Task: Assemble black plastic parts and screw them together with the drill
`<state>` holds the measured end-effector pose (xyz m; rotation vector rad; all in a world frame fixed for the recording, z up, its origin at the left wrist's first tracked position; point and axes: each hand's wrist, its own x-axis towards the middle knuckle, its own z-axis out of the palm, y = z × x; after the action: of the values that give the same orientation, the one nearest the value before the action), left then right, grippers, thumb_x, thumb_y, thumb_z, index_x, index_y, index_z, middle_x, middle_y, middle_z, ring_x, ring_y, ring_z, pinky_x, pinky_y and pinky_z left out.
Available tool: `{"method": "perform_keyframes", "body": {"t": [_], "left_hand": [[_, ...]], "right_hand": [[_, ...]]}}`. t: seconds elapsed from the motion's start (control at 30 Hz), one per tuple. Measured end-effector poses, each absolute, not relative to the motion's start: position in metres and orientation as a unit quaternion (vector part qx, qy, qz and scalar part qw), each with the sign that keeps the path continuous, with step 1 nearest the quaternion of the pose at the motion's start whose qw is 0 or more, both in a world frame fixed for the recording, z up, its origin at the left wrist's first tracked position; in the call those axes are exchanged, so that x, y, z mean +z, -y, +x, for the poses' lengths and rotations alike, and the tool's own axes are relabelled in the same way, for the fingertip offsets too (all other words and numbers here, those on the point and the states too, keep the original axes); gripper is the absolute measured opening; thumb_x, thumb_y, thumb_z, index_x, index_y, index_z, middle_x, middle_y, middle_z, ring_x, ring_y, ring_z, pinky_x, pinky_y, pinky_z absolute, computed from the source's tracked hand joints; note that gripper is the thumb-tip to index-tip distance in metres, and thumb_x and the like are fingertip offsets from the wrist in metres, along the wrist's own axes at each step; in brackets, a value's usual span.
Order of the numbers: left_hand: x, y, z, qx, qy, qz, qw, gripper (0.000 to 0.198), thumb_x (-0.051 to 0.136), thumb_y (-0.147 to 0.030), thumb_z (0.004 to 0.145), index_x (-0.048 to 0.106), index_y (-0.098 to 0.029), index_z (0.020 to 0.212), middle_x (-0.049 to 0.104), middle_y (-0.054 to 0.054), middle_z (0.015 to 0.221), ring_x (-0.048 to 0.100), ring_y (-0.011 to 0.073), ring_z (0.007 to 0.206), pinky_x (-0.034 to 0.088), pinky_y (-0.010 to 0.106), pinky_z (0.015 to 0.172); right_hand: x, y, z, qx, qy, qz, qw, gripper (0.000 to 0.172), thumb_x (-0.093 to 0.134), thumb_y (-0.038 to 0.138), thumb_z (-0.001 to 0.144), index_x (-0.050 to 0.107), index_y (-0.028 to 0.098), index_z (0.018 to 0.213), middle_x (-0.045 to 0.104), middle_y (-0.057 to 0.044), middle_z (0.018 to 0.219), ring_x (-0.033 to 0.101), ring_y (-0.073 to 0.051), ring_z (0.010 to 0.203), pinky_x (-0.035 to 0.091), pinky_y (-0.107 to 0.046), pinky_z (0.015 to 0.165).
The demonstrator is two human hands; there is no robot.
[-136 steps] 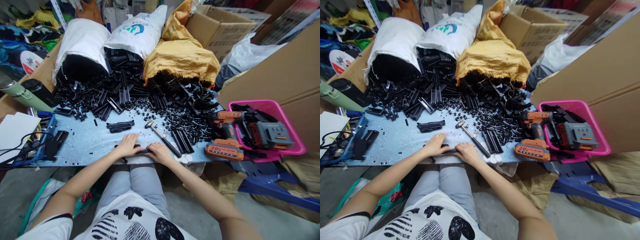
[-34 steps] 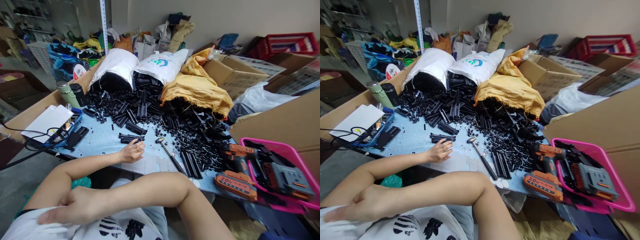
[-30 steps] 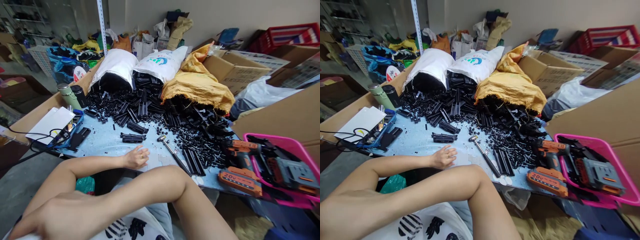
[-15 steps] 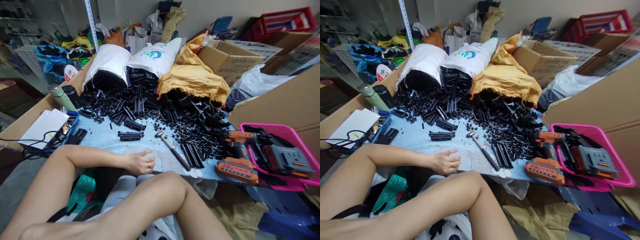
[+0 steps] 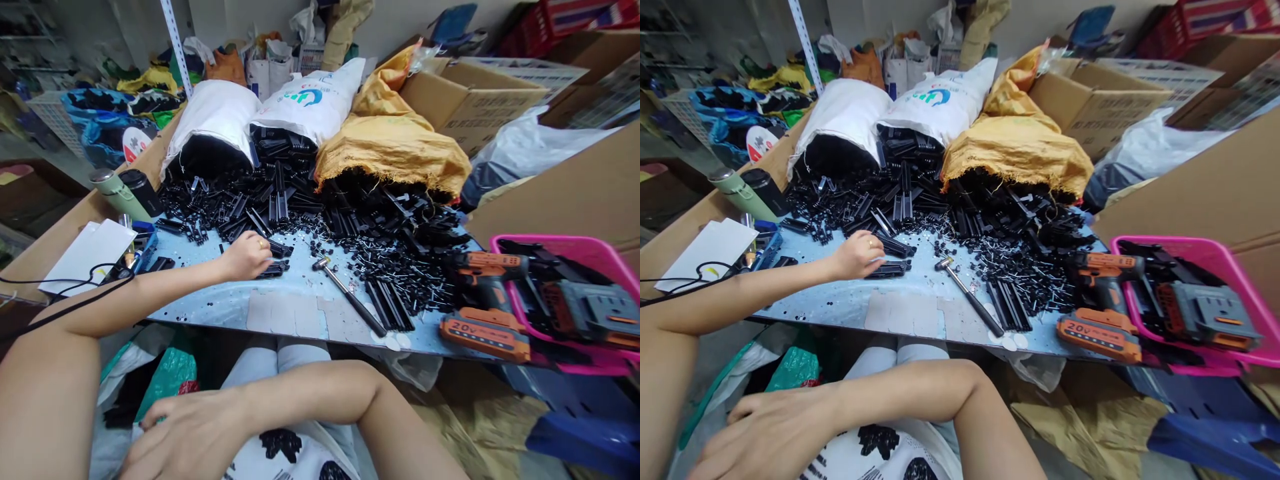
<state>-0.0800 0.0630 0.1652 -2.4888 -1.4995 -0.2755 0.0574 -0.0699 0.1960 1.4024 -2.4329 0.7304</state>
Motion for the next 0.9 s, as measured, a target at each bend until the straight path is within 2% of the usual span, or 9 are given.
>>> {"method": "perform_keyframes", "body": {"t": [0.1, 0.17, 0.23, 0.3, 0.4, 0.5, 0.6, 0.73, 0.9], "left_hand": [[0.147, -0.077, -0.095, -0.046, 0.574, -0.816, 0.057, 0.036, 0.049, -0.037, 0.086, 0.06, -0.012, 0.109, 0.059, 0.015, 0.114, 0.053, 0.0269, 0.109, 0.038, 0.041, 0.093], [0.123, -0.085, -0.101, -0.009, 0.594, -0.804, 0.031, 0.066, 0.059, -0.049, 0.076, 0.048, -0.008, 0.127, 0.046, 0.021, 0.133, 0.04, 0.0331, 0.125, 0.032, 0.043, 0.1], [0.096, -0.095, -0.105, 0.01, 0.609, -0.793, 0.011, 0.099, 0.066, -0.06, 0.063, 0.033, -0.005, 0.138, 0.028, 0.026, 0.145, 0.023, 0.0379, 0.135, 0.021, 0.047, 0.107], [0.071, -0.107, -0.105, 0.014, 0.624, -0.781, -0.006, 0.108, 0.066, -0.064, 0.06, 0.025, -0.005, 0.141, 0.021, 0.027, 0.148, 0.015, 0.0397, 0.137, 0.011, 0.053, 0.109], [0.049, -0.128, -0.096, -0.009, 0.639, -0.769, -0.017, 0.088, 0.059, -0.062, 0.069, 0.034, -0.011, 0.138, 0.037, 0.024, 0.141, 0.032, 0.0377, 0.131, 0.007, 0.058, 0.107], [0.044, -0.145, -0.077, -0.037, 0.637, -0.77, -0.006, 0.071, 0.059, -0.06, 0.073, 0.049, -0.013, 0.126, 0.058, 0.019, 0.119, 0.052, 0.0325, 0.111, 0.015, 0.054, 0.106], [0.049, -0.155, -0.057, -0.064, 0.635, -0.768, 0.041, 0.062, 0.058, -0.056, 0.077, 0.053, -0.012, 0.121, 0.06, 0.018, 0.114, 0.053, 0.0313, 0.108, 0.019, 0.054, 0.105], [0.056, -0.148, -0.068, -0.165, 0.662, -0.726, 0.092, 0.043, 0.045, -0.046, 0.089, 0.053, -0.015, 0.117, 0.058, 0.014, 0.119, 0.05, 0.0271, 0.112, 0.026, 0.049, 0.103], [0.056, -0.116, -0.17, -0.266, 0.895, -0.349, 0.084, 0.032, 0.043, -0.027, 0.087, 0.051, 0.001, 0.1, 0.059, 0.024, 0.102, 0.056, 0.0257, 0.097, 0.042, 0.037, 0.082]], "right_hand": [[0.165, 0.042, 0.057, 0.371, 0.826, 0.425, 0.0, 0.027, 0.053, 0.038, 0.09, 0.058, 0.02, 0.07, 0.067, 0.002, 0.082, 0.057, -0.006, 0.078, 0.037, -0.016, 0.064], [0.148, 0.005, 0.064, 0.451, 0.838, 0.297, -0.077, 0.033, 0.058, 0.044, 0.085, 0.056, 0.017, 0.067, 0.062, 0.002, 0.069, 0.054, -0.007, 0.065, 0.037, -0.017, 0.06], [0.139, -0.04, 0.072, 0.515, 0.837, 0.158, -0.097, 0.03, 0.061, 0.042, 0.083, 0.059, 0.014, 0.073, 0.061, 0.002, 0.068, 0.052, -0.007, 0.061, 0.038, -0.018, 0.061], [0.135, -0.087, 0.081, 0.551, 0.83, 0.044, -0.073, 0.031, 0.059, 0.044, 0.083, 0.061, 0.013, 0.077, 0.062, 0.0, 0.071, 0.052, -0.009, 0.063, 0.039, -0.019, 0.062], [0.127, -0.152, 0.088, 0.535, 0.84, -0.091, 0.001, 0.035, 0.055, 0.047, 0.084, 0.061, 0.013, 0.077, 0.062, -0.002, 0.072, 0.053, -0.011, 0.064, 0.041, -0.022, 0.062], [0.107, -0.211, 0.078, 0.41, 0.873, -0.24, 0.115, 0.027, 0.052, 0.039, 0.085, 0.062, 0.014, 0.079, 0.063, -0.004, 0.078, 0.055, -0.015, 0.072, 0.043, -0.026, 0.07], [0.084, -0.262, 0.053, 0.251, 0.882, -0.355, 0.183, 0.026, 0.049, 0.03, 0.086, 0.063, 0.013, 0.1, 0.063, -0.011, 0.103, 0.056, -0.021, 0.095, 0.041, -0.034, 0.088], [0.065, -0.305, 0.019, 0.165, 0.882, -0.415, 0.151, 0.037, 0.043, 0.034, 0.09, 0.056, 0.016, 0.12, 0.052, -0.015, 0.127, 0.045, -0.025, 0.118, 0.033, -0.04, 0.099], [0.055, -0.328, 0.0, 0.187, 0.852, -0.472, 0.13, 0.032, 0.046, 0.037, 0.087, 0.062, 0.012, 0.099, 0.061, -0.018, 0.107, 0.048, -0.028, 0.111, 0.036, -0.042, 0.094]]}}
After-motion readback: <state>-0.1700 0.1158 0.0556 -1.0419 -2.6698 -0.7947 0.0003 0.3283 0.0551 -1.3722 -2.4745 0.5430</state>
